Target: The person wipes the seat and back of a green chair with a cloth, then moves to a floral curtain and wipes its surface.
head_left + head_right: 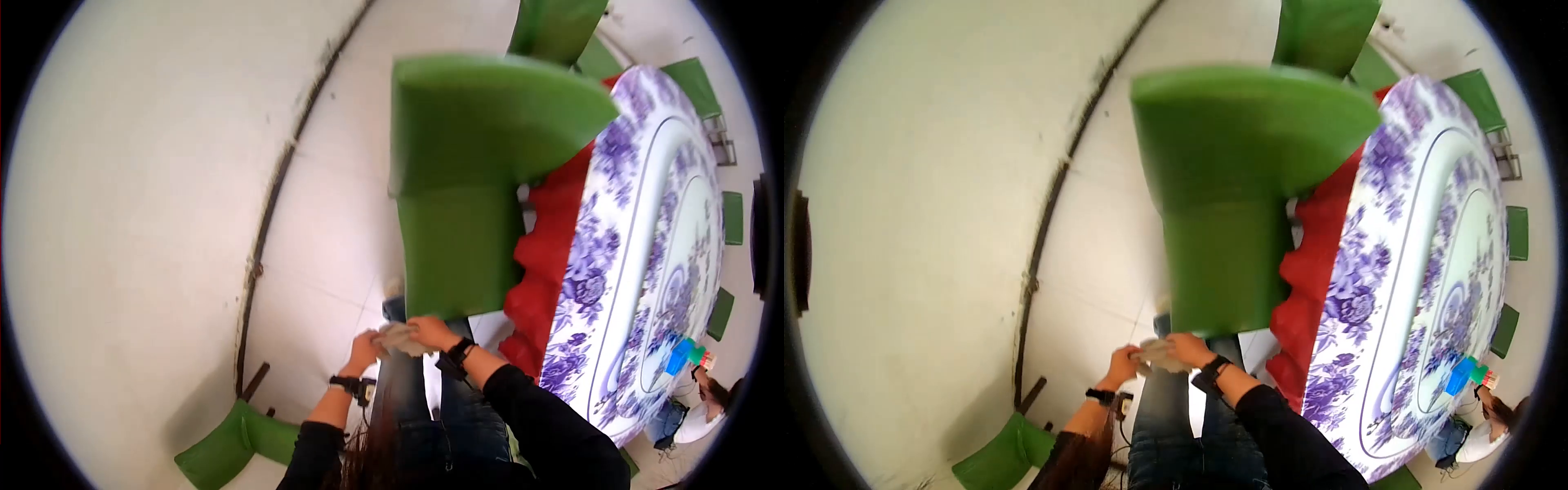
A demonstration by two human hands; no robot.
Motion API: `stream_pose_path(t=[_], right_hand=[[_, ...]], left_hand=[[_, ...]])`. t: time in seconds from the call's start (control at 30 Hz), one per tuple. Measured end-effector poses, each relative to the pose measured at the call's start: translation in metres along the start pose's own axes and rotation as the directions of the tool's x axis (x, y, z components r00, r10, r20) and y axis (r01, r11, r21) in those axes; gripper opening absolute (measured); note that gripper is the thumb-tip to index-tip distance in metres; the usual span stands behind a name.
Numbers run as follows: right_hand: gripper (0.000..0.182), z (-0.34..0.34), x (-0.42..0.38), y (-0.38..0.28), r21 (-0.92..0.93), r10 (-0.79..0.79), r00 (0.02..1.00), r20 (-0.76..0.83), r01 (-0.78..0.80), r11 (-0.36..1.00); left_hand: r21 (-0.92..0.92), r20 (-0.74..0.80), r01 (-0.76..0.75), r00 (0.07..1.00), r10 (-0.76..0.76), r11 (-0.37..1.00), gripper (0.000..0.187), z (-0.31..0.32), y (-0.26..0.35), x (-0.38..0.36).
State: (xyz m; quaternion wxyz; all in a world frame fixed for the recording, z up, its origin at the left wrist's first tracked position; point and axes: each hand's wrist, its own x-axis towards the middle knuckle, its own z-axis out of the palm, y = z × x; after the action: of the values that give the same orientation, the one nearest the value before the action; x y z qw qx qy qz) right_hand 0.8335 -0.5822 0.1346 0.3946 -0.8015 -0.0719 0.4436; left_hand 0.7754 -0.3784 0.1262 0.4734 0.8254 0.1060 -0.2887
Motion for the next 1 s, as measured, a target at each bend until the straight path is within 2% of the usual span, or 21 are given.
stream_pose_path(t=[0.1, 0.13, 0.2, 0.27, 0.33, 0.37, 0.47, 0.53, 0.6, 0.63, 0.67, 0.73, 0.8, 0.87, 1.0], right_hand=[[0.033, -0.03, -0.034, -0.042, -0.059, -0.11, 0.994, 0.015, 0.11, 0.992], [0.033, -0.039, -0.046, -0.056, -0.092, -0.135, 0.991, 0.014, 0.136, 0.986], [0.032, -0.053, -0.066, -0.085, -0.124, -0.203, 0.979, 0.001, 0.202, 0.972], [0.031, -0.06, -0.09, -0.112, -0.222, -0.139, 0.99, 0.023, 0.141, 0.965], [0.03, -0.063, -0.11, -0.132, -0.236, -0.186, 0.982, -0.014, 0.177, 0.956], [0.03, -0.062, -0.116, -0.138, -0.27, -0.179, 0.984, -0.01, 0.17, 0.948], [0.029, -0.056, -0.129, -0.135, -0.304, -0.207, 0.978, -0.038, 0.186, 0.934], [0.028, -0.054, -0.128, -0.122, -0.354, -0.237, 0.972, -0.002, 0.22, 0.909], [0.027, -0.063, -0.131, -0.118, -0.386, -0.219, 0.975, 0.037, 0.216, 0.897], [0.027, -0.07, -0.134, -0.119, -0.408, -0.204, 0.977, 0.068, 0.214, 0.888], [0.027, -0.077, -0.137, -0.118, -0.424, -0.212, 0.974, 0.076, 0.224, 0.878], [0.027, -0.085, -0.143, -0.122, -0.427, -0.305, 0.952, -0.011, 0.272, 0.862], [0.028, -0.09, -0.148, -0.122, -0.413, -0.325, 0.945, -0.019, 0.289, 0.863], [0.03, -0.094, -0.15, -0.111, -0.394, -0.321, 0.947, 0.022, 0.304, 0.868], [0.028, -0.106, -0.157, -0.09, -0.292, -0.362, 0.932, 0.024, 0.353, 0.889]], left_hand=[[-0.091, 0.028, 0.007, 1.0, -0.004, 0.996, 0.024, -0.03, 0.051, -0.037], [-0.027, -0.002, -0.027, 1.0, 0.027, 0.999, 0.025, -0.036, 0.063, -0.047], [-0.033, -0.049, -0.074, 0.996, 0.073, 0.997, 0.026, -0.047, 0.085, -0.066], [-0.043, -0.084, -0.1, 0.992, 0.096, 0.994, 0.025, -0.052, 0.094, -0.078], [-0.05, -0.111, -0.12, 0.987, 0.114, 0.992, 0.024, -0.052, 0.1, -0.087], [0.013, -0.142, -0.152, 0.978, 0.152, 0.988, 0.024, -0.049, 0.104, -0.092], [0.13, -0.219, -0.212, 0.947, 0.237, 0.969, 0.023, -0.044, 0.12, -0.108], [0.255, -0.137, -0.261, 0.943, 0.302, 0.931, 0.022, -0.041, 0.131, -0.115], [0.127, -0.186, -0.234, 0.949, 0.255, 0.964, 0.022, -0.03, 0.123, -0.104], [0.198, -0.212, -0.244, 0.935, 0.285, 0.949, 0.022, -0.035, 0.142, -0.114], [0.191, -0.232, -0.244, 0.93, 0.285, 0.951, 0.022, -0.029, 0.144, -0.114], [0.221, -0.153, -0.246, 0.947, 0.283, 0.944, 0.023, -0.027, 0.149, -0.115], [0.224, -0.164, -0.258, 0.941, 0.297, 0.94, 0.022, -0.024, 0.157, -0.118], [0.291, -0.172, -0.209, 0.948, 0.266, 0.933, 0.023, -0.015, 0.163, -0.114], [0.264, -0.175, -0.28, 0.927, 0.332, 0.923, 0.022, -0.007, 0.169, -0.105]])
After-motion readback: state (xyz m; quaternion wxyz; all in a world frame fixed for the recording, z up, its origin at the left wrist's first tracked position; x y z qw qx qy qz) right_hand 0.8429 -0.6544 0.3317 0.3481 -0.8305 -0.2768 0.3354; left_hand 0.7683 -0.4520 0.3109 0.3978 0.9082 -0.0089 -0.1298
